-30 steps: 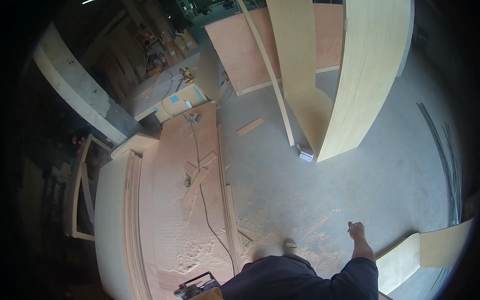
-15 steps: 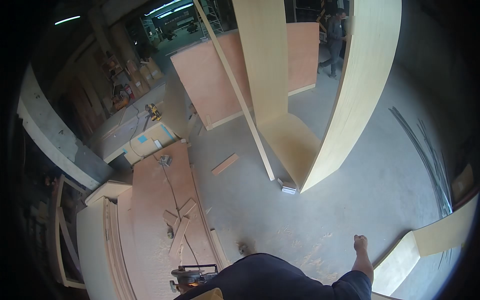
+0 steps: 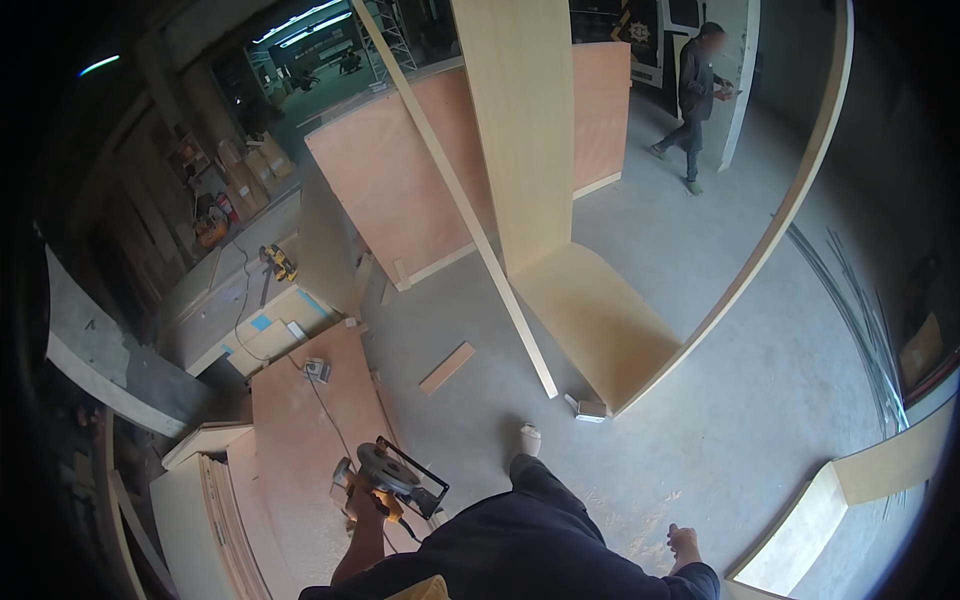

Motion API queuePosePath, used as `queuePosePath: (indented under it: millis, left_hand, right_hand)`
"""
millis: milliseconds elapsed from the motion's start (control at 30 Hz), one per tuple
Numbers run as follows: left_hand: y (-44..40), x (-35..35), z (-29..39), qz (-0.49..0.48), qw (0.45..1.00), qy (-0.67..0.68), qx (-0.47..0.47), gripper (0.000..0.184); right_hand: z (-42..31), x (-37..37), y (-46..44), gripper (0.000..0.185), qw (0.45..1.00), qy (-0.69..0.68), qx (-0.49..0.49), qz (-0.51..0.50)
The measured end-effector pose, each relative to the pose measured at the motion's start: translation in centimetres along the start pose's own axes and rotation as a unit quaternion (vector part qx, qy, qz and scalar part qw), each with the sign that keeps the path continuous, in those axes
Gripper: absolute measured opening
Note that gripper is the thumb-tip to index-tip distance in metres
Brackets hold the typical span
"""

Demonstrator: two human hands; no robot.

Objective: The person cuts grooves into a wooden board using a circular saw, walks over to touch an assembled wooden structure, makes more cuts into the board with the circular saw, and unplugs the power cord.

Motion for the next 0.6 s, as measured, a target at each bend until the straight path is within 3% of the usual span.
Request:
queuePosePath:
  millis: [100, 200, 267, 333, 367, 400, 433, 567, 600]
  left_hand:
    - [-1.2, -9.5, 3.0, -0.054, 0.998, 0.036, 0.011, 0.011]
    - [-4.6, -17.4, 3.2, -0.057, 0.998, 0.021, 0.024, 0.011]
    - [-7.3, -22.1, 3.1, -0.037, 0.999, -0.016, 0.028, 0.009]
    - [-8.5, -26.5, 3.9, -0.044, 0.997, -0.046, 0.038, 0.006]
    - [-9.0, -28.8, 4.6, -0.038, 0.997, -0.054, 0.031, 0.007]
    - [-9.4, -30.6, 5.2, -0.032, 0.997, -0.064, 0.025, 0.008]
    - [-10.8, -32.4, 4.5, -0.065, 0.997, -0.033, 0.03, 0.009]
    - [-14.3, -39.7, 4.7, -0.036, 0.997, -0.063, 0.033, 0.012]
    - [-15.5, -41.6, 4.5, -0.021, 0.995, -0.099, 0.024, 0.012]
  right_hand:
    - [-6.6, -3.4, 0.3, 0.048, 0.991, 0.129, 0.018, -0.018]
    - [-17.7, -6.2, 2.8, 0.047, 0.978, 0.205, 0.045, -0.01]
    - [-26.6, -8.8, 1.6, 0.046, 0.986, 0.144, 0.069, -0.054]
    - [-37.9, -9.6, 1.4, 0.054, 0.978, 0.136, 0.153, -0.026]
    - [-44.1, -9.3, 3.8, 0.044, 0.969, 0.149, 0.198, 0.002]
    - [-51.6, -10.1, 6.1, 0.03, 0.884, 0.287, 0.366, 0.046]
    - [-57.4, -9.6, 10.1, 0.028, 0.845, 0.228, 0.473, 0.102]
    - [-80.3, -8.4, 21.8, 0.031, 0.875, -0.031, 0.481, -0.033]
    - [-85.5, -8.3, 24.9, 0.035, 0.858, -0.038, 0.513, -0.022]
Point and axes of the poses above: each hand's wrist, its own y-axis away from the middle knuckle, its own x-axis out of the back of the hand, z = x × y, the point moved 7 cm from there along -y, towards the middle knuckle, and after that the axes turned 15 degrees about -x, right-handed, at the moved point
